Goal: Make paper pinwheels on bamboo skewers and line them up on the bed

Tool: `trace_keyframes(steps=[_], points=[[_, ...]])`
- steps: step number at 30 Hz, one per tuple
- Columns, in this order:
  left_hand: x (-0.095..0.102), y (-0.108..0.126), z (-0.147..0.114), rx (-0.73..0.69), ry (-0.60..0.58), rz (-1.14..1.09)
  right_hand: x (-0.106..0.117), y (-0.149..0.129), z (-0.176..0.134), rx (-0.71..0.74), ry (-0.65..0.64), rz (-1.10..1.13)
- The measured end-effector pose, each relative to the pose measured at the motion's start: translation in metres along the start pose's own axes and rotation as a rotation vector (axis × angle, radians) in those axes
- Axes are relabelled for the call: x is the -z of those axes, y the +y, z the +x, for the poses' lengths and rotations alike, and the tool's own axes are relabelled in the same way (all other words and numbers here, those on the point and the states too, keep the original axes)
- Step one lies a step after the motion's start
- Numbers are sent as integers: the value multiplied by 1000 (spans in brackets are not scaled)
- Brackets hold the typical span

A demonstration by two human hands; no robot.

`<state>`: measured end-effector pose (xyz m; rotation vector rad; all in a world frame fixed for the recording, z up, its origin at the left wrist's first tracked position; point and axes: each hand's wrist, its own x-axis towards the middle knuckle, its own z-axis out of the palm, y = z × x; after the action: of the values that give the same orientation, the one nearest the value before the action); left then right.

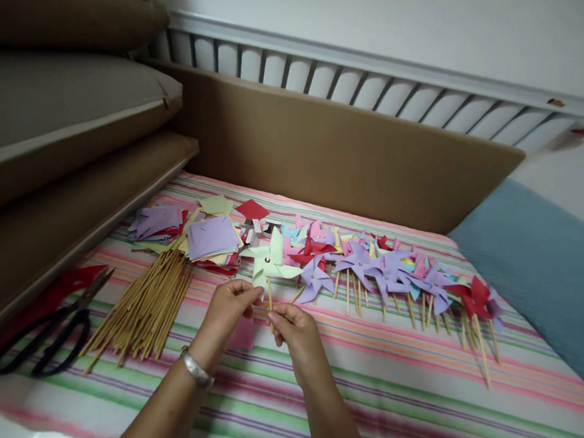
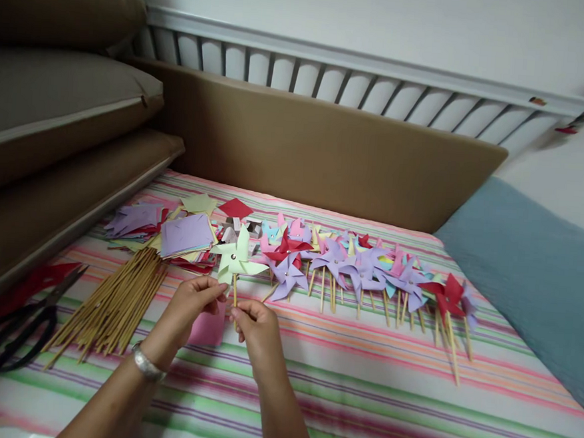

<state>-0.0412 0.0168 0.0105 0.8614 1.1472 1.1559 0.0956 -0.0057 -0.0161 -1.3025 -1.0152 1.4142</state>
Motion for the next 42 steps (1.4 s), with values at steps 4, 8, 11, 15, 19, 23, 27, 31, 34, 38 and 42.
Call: trace_keyframes(steps=[4,8,11,15,19,23,27,31,34,38,42], points=[[0,1,1,38,-38,-71,-1,2,1,10,6,-3],[0,3,-5,134,-151,-173,-4,0,0,14,-6,-16],[-6,3,-11,156,-213,-190,-8,0,-1,26,-34,-28],[-17,10,-20,122,-251,-26,-8,0,-1,55,-46,16],[-10,21,-20,-154,47,217,-1,-2,1,12,-7,31],[14,15,-2,-430,356,321,2,-3,1,-1,9,13],[27,-2,15,-286,252,283,-1,-2,0,-1,10,11],[20,-2,13,-199,208,223,-3,-3,-2,0,0,-7],[10,5,5,-131,139,150,-2,-4,-2,10,-4,-13],[-2,7,-5,-42,8,80,-2,-5,-3,20,-21,-11],[-13,9,-13,32,-135,64,-5,-6,-2,28,-24,-23]])
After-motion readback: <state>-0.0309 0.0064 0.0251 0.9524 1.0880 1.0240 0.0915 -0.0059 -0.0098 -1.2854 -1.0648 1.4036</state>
